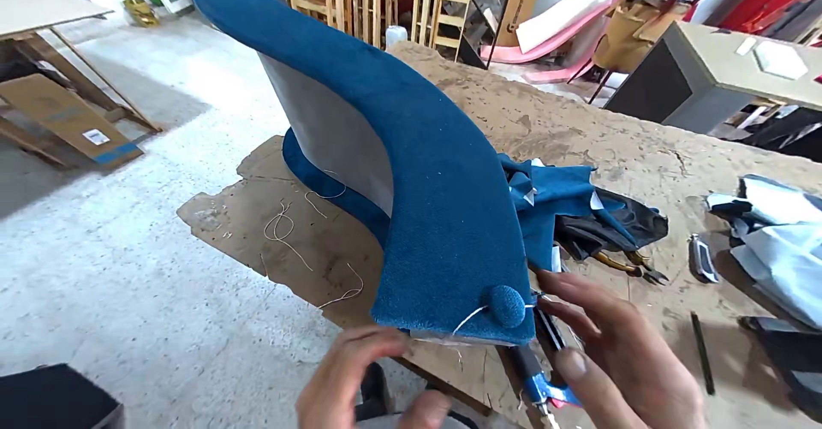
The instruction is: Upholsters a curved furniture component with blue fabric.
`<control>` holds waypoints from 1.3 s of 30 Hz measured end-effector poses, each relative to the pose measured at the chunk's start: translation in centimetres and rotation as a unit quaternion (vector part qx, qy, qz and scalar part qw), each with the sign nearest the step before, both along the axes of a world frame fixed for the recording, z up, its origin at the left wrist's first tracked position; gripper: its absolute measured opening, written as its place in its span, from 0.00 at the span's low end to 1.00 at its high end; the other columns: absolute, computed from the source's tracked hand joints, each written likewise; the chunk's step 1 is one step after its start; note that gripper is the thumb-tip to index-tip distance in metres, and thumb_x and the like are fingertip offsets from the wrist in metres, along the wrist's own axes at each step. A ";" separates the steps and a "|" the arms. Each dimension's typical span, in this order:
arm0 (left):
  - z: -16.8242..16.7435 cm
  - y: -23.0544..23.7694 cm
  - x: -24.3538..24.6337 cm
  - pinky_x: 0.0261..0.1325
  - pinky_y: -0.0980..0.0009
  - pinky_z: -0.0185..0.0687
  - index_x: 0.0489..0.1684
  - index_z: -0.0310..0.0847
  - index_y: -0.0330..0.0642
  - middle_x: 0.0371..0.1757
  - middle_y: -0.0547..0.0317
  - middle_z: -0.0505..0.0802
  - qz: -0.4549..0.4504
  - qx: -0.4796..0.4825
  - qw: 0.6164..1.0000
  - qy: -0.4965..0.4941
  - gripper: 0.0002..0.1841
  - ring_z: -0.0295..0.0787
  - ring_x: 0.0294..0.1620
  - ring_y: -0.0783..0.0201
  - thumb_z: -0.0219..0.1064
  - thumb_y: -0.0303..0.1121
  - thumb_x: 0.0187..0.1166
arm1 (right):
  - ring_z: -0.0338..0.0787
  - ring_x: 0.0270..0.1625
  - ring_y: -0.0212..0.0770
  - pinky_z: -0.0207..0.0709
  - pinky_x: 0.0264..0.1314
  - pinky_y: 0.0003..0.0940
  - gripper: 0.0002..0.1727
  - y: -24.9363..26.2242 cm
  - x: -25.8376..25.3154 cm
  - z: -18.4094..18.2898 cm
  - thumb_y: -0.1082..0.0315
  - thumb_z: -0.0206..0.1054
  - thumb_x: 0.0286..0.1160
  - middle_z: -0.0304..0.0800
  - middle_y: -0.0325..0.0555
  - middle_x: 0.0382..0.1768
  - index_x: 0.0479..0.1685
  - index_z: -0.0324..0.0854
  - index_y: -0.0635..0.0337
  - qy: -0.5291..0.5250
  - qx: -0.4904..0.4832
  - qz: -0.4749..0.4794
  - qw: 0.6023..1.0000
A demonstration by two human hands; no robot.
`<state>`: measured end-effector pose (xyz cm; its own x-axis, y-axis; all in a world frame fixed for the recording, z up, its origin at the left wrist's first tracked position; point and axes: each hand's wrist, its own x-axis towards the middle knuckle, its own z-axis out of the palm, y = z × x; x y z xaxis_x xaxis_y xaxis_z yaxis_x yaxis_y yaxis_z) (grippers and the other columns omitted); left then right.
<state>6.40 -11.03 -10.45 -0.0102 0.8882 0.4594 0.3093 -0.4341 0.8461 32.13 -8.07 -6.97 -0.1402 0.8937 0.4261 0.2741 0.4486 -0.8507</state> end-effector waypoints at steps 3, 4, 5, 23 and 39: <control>0.1 0.7 2.9 0.60 0.66 0.91 0.50 0.87 0.44 0.50 0.60 0.94 0.041 0.027 0.999 0.004 0.23 0.92 0.55 0.69 0.76 0.55 0.74 | 0.90 0.64 0.41 0.89 0.66 0.43 0.24 0.3 -2.7 -0.4 0.49 0.65 0.85 0.87 0.45 0.63 0.69 0.80 0.56 0.052 0.000 0.010 0.999; 0.1 1.1 3.4 0.57 0.69 0.92 0.46 0.87 0.44 0.47 0.61 0.94 0.070 0.048 0.996 0.014 0.21 0.92 0.52 0.70 0.77 0.54 0.74 | 0.92 0.58 0.39 0.92 0.61 0.39 0.22 0.3 -3.3 -0.3 0.52 0.67 0.84 0.89 0.45 0.58 0.64 0.81 0.60 0.056 0.017 -0.006 0.998; 0.0 1.6 3.8 0.54 0.72 0.92 0.42 0.88 0.45 0.44 0.63 0.94 0.101 0.075 0.992 0.025 0.18 0.93 0.50 0.72 0.77 0.51 0.74 | 0.94 0.51 0.34 0.94 0.55 0.34 0.18 0.1 -3.8 -0.3 0.55 0.69 0.83 0.91 0.43 0.51 0.58 0.83 0.62 0.058 0.038 -0.029 0.997; 6.7 6.3 -5.4 0.84 0.48 0.69 0.29 0.90 0.51 0.48 0.60 0.95 -0.295 0.067 0.913 -0.272 0.19 0.89 0.65 0.54 0.57 0.46 0.86 | 0.87 0.69 0.42 0.82 0.67 0.40 0.18 1.4 -0.1 -1.9 0.49 0.61 0.82 0.91 0.39 0.62 0.34 0.94 0.44 0.434 -0.063 0.238 0.866; 6.5 7.6 -4.4 0.61 0.66 0.85 0.21 0.75 0.51 0.19 0.70 0.78 -0.231 0.035 0.946 -0.223 0.19 0.83 0.28 0.71 0.58 0.45 0.89 | 0.79 0.18 0.30 0.81 0.32 0.29 0.17 2.8 -3.7 2.2 0.63 0.61 0.79 0.69 0.31 0.11 0.17 0.74 0.52 0.556 -0.086 0.147 0.813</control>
<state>1.97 -3.38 -3.94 0.1644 0.8125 0.5593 -0.3085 -0.4962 0.8115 28.41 -5.25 -4.74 0.0284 0.9514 0.3066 -0.8056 0.2034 -0.5564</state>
